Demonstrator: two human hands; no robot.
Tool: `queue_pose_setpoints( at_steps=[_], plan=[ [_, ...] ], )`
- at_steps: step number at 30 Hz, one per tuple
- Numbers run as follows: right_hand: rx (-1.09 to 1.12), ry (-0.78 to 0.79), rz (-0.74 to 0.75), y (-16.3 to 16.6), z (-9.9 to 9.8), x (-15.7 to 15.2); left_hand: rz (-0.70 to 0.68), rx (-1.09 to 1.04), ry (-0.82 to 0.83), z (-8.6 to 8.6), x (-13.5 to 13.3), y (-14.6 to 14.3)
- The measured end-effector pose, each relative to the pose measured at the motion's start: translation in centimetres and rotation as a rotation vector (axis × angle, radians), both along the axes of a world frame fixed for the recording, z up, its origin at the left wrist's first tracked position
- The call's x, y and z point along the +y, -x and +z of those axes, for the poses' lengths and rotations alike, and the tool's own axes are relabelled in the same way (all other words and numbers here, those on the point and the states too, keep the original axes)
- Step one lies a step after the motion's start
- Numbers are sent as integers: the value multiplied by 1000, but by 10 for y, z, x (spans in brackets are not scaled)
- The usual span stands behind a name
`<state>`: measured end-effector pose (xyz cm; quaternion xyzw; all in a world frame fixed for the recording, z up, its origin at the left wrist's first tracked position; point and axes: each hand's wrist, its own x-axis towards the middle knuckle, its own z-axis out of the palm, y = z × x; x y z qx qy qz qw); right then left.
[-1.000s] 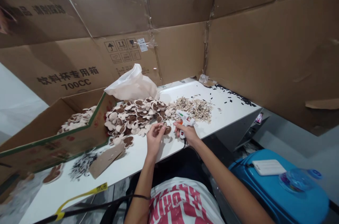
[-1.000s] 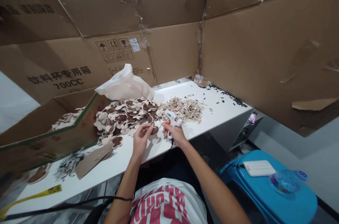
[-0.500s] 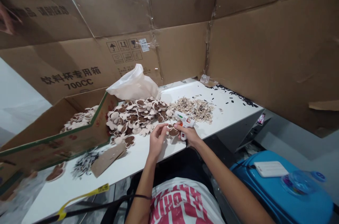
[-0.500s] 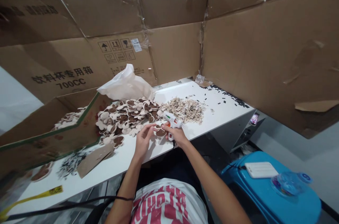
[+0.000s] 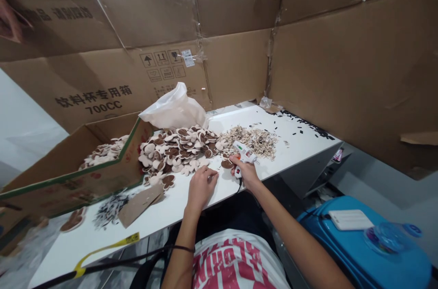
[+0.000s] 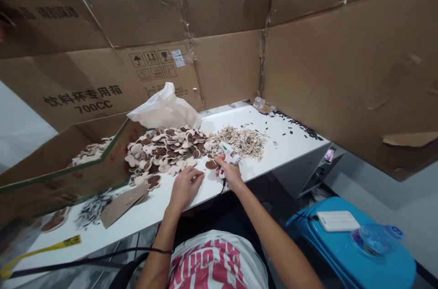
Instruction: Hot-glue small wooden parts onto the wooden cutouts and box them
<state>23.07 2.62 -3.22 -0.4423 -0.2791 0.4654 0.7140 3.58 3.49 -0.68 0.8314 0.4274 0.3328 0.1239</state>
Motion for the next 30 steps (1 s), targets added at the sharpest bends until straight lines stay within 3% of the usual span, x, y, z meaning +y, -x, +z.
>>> queue_pose_setpoints(
  at_steps=[9, 14, 18, 23, 30],
  plan=[
    [13, -9, -1, 2, 7, -2, -30, 66, 22, 4, -2, -4],
    [20, -1, -5, 2, 2, 1, 1, -311, 199, 5, 0, -9],
    [10, 6, -12, 2, 2, 1, -110, -585, 356, 8, 0, -16],
    [27, 20, 14, 3, 7, -1, -174, -730, 504, 10, -6, -26],
    [23, 9, 20, 2, 4, 0, -181, -802, 555, 4, -8, -30]
  ],
)
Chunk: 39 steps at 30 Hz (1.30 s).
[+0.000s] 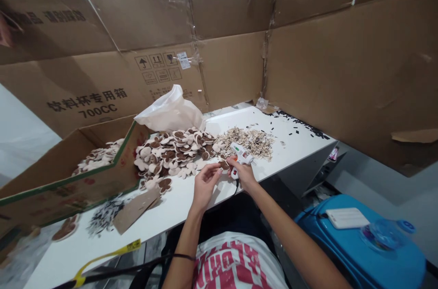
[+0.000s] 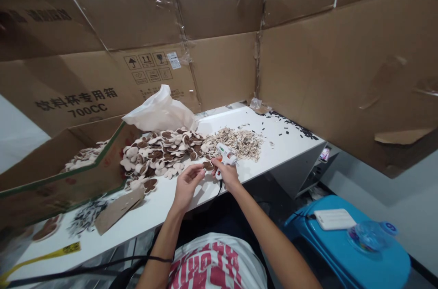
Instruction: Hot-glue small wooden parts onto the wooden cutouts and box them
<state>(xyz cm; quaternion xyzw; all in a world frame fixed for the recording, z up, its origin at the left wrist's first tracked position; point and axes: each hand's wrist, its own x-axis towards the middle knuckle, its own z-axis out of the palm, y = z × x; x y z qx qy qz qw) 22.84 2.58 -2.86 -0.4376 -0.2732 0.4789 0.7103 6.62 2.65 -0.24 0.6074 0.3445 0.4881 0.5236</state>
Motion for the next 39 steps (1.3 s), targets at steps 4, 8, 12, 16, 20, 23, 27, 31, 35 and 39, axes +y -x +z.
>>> queue_pose_setpoints(
  at_steps=[4, 8, 12, 16, 20, 23, 27, 31, 35, 39],
  plan=[
    [1, 1, 7, -1, -1, 0, 6, 21, 22, -2, 1, 1],
    [18, 11, 12, 0, 1, 0, 32, 4, 26, -4, 1, 0],
    [24, 5, 9, 0, 3, 0, 37, -23, 32, -5, 0, -1],
    [28, 16, -3, 0, 3, 0, 33, 4, 5, -4, -1, 0],
    [30, 19, 3, 1, 5, -2, 45, 52, -48, -2, -2, 0],
    [27, 8, 7, 1, 6, -3, 50, 46, -73, -2, -2, -1],
    [14, 0, 37, 1, 5, -3, 54, 81, -99, -5, -1, -1],
    [20, -5, 68, 0, 0, -1, 93, 109, -108, -6, -2, -1],
    [30, -28, 60, 0, -3, 1, 160, 90, -93, -6, -2, -1],
    [12, -13, 55, 1, 0, -1, 181, 100, -114, -6, -2, 0]
  ],
)
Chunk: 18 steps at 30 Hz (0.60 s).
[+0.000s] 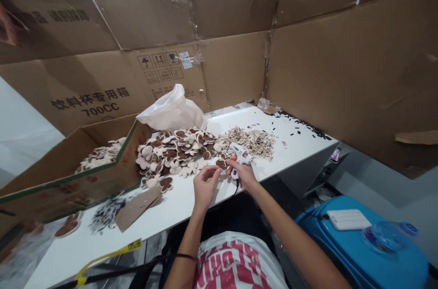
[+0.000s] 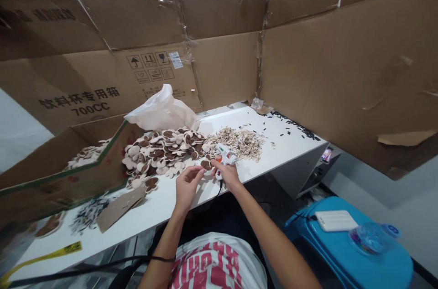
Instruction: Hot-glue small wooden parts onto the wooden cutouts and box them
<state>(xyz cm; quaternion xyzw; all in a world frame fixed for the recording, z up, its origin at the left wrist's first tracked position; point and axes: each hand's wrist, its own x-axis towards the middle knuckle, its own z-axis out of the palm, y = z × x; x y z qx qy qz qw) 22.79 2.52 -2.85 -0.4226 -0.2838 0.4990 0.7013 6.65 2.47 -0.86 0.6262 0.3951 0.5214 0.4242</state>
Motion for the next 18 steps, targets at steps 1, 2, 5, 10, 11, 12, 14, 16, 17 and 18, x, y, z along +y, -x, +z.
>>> queue_pose_setpoints(
  at_steps=[1, 2, 5, 10, 11, 12, 14, 16, 17, 18],
  plan=[
    [-2, 5, 0, 0, 1, -1, -2, 18, -23, 0, 0, 0],
    [-1, 7, -3, 1, 3, -1, -4, 37, -53, 1, 0, 1],
    [4, -1, -6, 2, 5, -2, -5, 77, -119, 3, 0, 1],
    [2, -16, 25, 2, 5, -3, 0, 81, -98, 4, 0, 0],
    [-4, -15, 32, 2, 5, -4, 0, 82, -96, 4, 0, 0],
    [-12, -14, 41, 2, 5, -4, -1, 84, -95, 3, 1, 0],
    [-25, -16, 60, 1, 5, -4, 2, 87, -100, 3, 1, -1],
    [-27, -25, 71, 1, 4, -4, 10, 86, -103, 3, 2, -1],
    [-25, -28, 73, 1, 4, -4, 16, 86, -102, 3, 2, -1],
    [-24, -30, 73, 1, 5, -5, 23, 87, -99, 3, 2, -1]
  ],
)
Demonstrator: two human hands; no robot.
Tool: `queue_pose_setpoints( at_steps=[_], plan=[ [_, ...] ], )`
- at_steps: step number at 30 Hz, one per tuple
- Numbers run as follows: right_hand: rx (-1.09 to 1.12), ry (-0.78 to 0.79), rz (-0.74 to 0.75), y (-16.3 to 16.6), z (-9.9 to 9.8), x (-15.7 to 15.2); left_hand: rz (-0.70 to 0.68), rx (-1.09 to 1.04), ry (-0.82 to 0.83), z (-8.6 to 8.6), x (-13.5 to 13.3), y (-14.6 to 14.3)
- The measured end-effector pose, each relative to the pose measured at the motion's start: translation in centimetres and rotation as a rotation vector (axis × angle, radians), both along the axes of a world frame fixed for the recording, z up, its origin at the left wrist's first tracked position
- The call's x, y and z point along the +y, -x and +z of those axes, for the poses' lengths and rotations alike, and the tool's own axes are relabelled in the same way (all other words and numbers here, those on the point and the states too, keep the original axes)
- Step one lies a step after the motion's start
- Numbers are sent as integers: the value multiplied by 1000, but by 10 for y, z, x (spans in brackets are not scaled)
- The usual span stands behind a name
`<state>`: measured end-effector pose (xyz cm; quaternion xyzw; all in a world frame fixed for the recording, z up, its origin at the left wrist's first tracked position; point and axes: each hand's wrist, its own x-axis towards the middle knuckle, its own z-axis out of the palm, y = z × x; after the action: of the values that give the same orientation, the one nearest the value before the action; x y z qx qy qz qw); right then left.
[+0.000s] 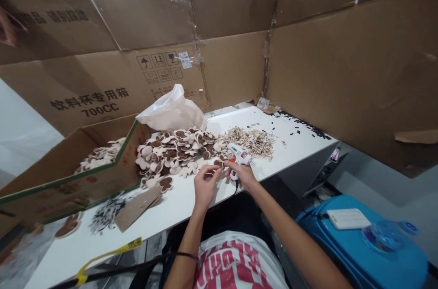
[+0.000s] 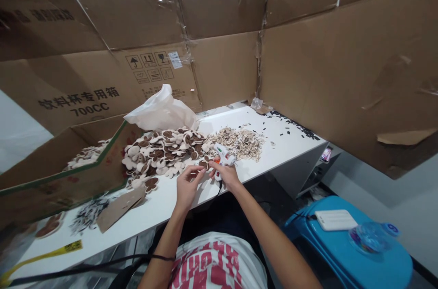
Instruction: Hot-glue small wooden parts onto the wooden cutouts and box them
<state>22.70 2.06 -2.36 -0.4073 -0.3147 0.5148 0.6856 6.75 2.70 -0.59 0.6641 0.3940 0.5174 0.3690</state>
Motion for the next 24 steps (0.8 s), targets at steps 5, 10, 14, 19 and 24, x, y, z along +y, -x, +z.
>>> queue_pose_setpoints(
  at_steps=[5, 10, 14, 19, 24],
  plan=[
    [-2, 20, 1, 0, 8, -4, 22, 8, 3, -1, 1, 0],
    [-6, 13, -5, 1, 13, -6, 42, 14, -5, -2, 1, 0],
    [-5, 18, 3, 1, 13, -6, 47, 14, -10, -3, 2, 0],
    [-7, 16, 38, 0, 13, -7, 56, 23, -12, -2, 2, -1],
    [-15, 28, 41, 0, 14, -8, 61, 28, -15, -1, 1, -1]
  ],
)
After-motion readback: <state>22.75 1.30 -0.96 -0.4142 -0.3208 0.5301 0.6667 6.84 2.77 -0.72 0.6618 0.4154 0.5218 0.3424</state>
